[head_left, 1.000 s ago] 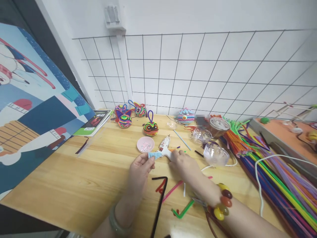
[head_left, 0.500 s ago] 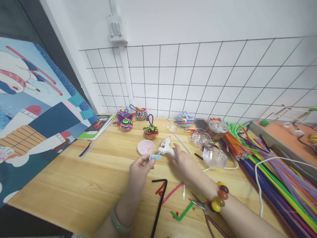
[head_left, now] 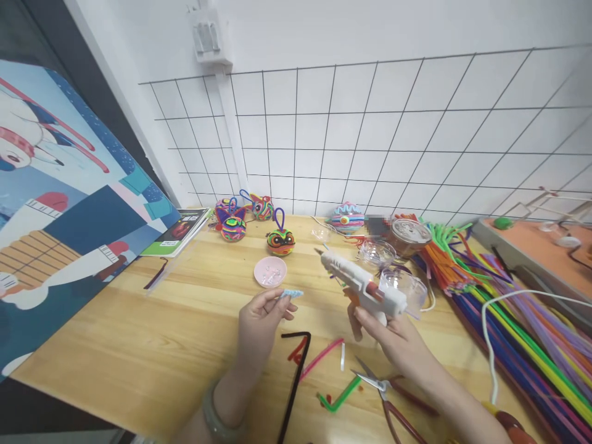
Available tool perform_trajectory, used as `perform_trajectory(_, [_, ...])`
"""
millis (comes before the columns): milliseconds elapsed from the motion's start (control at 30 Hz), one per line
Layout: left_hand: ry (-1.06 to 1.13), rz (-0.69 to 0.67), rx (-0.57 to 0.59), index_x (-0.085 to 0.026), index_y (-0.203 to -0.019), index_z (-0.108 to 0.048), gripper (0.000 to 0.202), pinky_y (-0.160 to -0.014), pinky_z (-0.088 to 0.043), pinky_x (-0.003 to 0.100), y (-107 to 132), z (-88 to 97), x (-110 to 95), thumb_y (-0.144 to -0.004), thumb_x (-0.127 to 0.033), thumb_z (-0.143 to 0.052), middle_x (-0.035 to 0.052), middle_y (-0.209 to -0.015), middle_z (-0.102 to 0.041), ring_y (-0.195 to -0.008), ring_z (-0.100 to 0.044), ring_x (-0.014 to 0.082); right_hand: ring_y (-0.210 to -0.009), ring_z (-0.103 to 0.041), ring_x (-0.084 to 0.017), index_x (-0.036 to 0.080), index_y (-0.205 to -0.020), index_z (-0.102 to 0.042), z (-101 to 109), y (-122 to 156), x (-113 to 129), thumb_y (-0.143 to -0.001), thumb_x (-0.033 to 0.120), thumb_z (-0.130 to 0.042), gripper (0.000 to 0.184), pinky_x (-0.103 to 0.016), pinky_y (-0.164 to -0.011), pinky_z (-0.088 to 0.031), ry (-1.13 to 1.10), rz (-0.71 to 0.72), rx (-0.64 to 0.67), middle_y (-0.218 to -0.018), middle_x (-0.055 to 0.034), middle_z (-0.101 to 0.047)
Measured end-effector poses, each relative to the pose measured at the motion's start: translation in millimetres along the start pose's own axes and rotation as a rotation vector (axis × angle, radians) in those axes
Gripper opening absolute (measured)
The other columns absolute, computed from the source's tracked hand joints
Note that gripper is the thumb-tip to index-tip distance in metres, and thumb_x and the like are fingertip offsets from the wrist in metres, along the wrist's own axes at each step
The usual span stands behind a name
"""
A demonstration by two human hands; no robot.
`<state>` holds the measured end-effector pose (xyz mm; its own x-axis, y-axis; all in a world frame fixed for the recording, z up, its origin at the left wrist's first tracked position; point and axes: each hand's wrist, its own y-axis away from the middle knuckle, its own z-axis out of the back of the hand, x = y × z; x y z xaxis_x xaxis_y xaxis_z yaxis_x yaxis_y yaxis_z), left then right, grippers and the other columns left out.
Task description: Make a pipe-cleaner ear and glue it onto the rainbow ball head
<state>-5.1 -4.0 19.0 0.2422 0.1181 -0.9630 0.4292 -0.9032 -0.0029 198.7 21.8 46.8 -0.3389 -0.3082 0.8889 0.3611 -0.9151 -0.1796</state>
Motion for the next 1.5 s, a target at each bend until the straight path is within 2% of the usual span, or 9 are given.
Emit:
perform_trajectory(100, [0.006, 0.004, -0.01, -0.012, -0.078, -0.067, 0.022, -0.065, -0.055, 0.03, 0.2, -0.4, 1.6, -0.061, -0.024, -0.074, 0.0069, -0.068, -0.073, -0.065, -0.068, 0.0185, -0.087, -0.059, -0.023, 0.02, -0.069, -0.059, 0.1, 6.1, -0.8, -0.083, 0.042, -0.05, 0.028, -0.035, -0.078, -0.049, -0.025, 0.015, 0.062, -0.087, -0.0066, -0.063])
perform_trajectory(300, [0.031, 0.029, -0.036, -0.012, -0.087, -0.068, 0.029, -0.082, -0.053, 0.035, -4.8, 2.4, 3.2, -0.061, -0.022, -0.075, 0.0093, -0.084, -0.074, -0.084, -0.069, 0.0216, -0.084, -0.062, -0.024, 0.024, -0.09, -0.064, -5.6, 11.2, -6.5, -0.084, 0.041, -0.05, 0.023, -0.036, -0.076, -0.052, -0.12, -0.013, 0.112, -0.072, -0.0035, -0.065])
perform_trajectory(500, [0.084, 0.007, -0.04, -0.012, -0.09, -0.069, 0.025, -0.081, -0.055, 0.036, -7.2, 6.3, 7.7, -0.069, -0.026, -0.07, 0.0094, -0.089, -0.073, -0.085, -0.069, 0.0226, -0.1, -0.058, -0.026, 0.02, -0.124, -0.05, -12.0, 20.5, -9.7, -0.086, 0.04, -0.051, 0.043, -0.04, -0.087, -0.048, -0.161, -0.043, 0.153, -0.105, -0.0106, -0.065])
perform_trajectory(600, [0.095, -0.003, -0.058, -0.013, -0.089, -0.069, 0.025, -0.078, -0.056, 0.036, -7.3, 6.9, 9.3, -0.069, -0.026, -0.071, 0.0077, -0.085, -0.074, -0.08, -0.069, 0.0217, -0.1, -0.058, -0.025, 0.021, -0.123, -0.052, -13.6, 21.6, -7.9, -0.087, 0.039, -0.049, 0.04, -0.038, -0.087, -0.047, -0.13, 0.005, 0.18, -0.104, -0.0097, -0.065])
perform_trajectory(700, [0.091, -0.002, -0.074, -0.013, -0.086, -0.07, 0.023, -0.075, -0.057, 0.035, -7.1, 6.4, 8.8, -0.067, -0.026, -0.072, 0.0066, -0.081, -0.074, -0.077, -0.07, 0.021, -0.095, -0.059, -0.024, 0.021, -0.121, -0.054, -14.0, 20.9, -6.0, -0.089, 0.039, -0.047, 0.038, -0.037, -0.086, -0.047, -0.086, 0.039, 0.183, -0.091, -0.0072, -0.066])
perform_trajectory(867, [0.056, -0.028, -0.083, -0.014, -0.081, -0.07, 0.018, -0.069, -0.058, 0.032, -5.5, 5.1, 6.5, -0.068, -0.026, -0.071, 0.0043, -0.074, -0.073, -0.07, -0.07, 0.0196, -0.074, -0.06, -0.02, 0.022, -0.126, -0.049, -14.0, 21.3, -6.1, -0.09, 0.039, -0.044, 0.04, -0.032, -0.072, -0.051, -0.025, 0.028, 0.208, -0.082, -0.0046, -0.063])
perform_trajectory(967, [0.029, -0.05, -0.092, -0.015, -0.078, -0.071, 0.016, -0.067, -0.058, 0.031, -4.2, 4.8, 5.7, -0.068, -0.026, -0.071, 0.0036, -0.074, -0.072, -0.068, -0.069, 0.0188, -0.073, -0.059, -0.02, 0.022, -0.124, -0.05, -13.6, 21.8, -5.4, -0.09, 0.039, -0.043, 0.038, -0.032, -0.073, -0.051, -0.014, 0.035, 0.206, -0.075, -0.003, -0.061])
perform_trajectory(1367, [-0.001, -0.067, -0.068, -0.014, -0.08, -0.07, 0.015, -0.066, -0.058, 0.03, -2.1, 3.8, 3.5, -0.069, -0.025, -0.07, 0.004, -0.078, -0.071, -0.069, -0.069, 0.0188, -0.09, -0.06, -0.023, 0.022, -0.123, -0.051, -13.7, 18.2, -1.3, -0.09, 0.038, -0.044, 0.037, -0.035, -0.085, -0.048, -0.004, 0.091, 0.19, -0.101, -0.0084, -0.064])
perform_trajectory(1500, [-0.011, -0.074, -0.062, -0.015, -0.079, -0.07, 0.015, -0.066, -0.058, 0.031, -2.3, 3.5, 3.5, -0.069, -0.025, -0.069, 0.0043, -0.079, -0.071, -0.07, -0.069, 0.0193, -0.09, -0.06, -0.022, 0.022, -0.125, -0.049, -13.2, 18.0, -1.6, -0.091, 0.037, -0.043, 0.038, -0.034, -0.086, -0.047, -0.016, 0.082, 0.199, -0.102, -0.0082, -0.064])
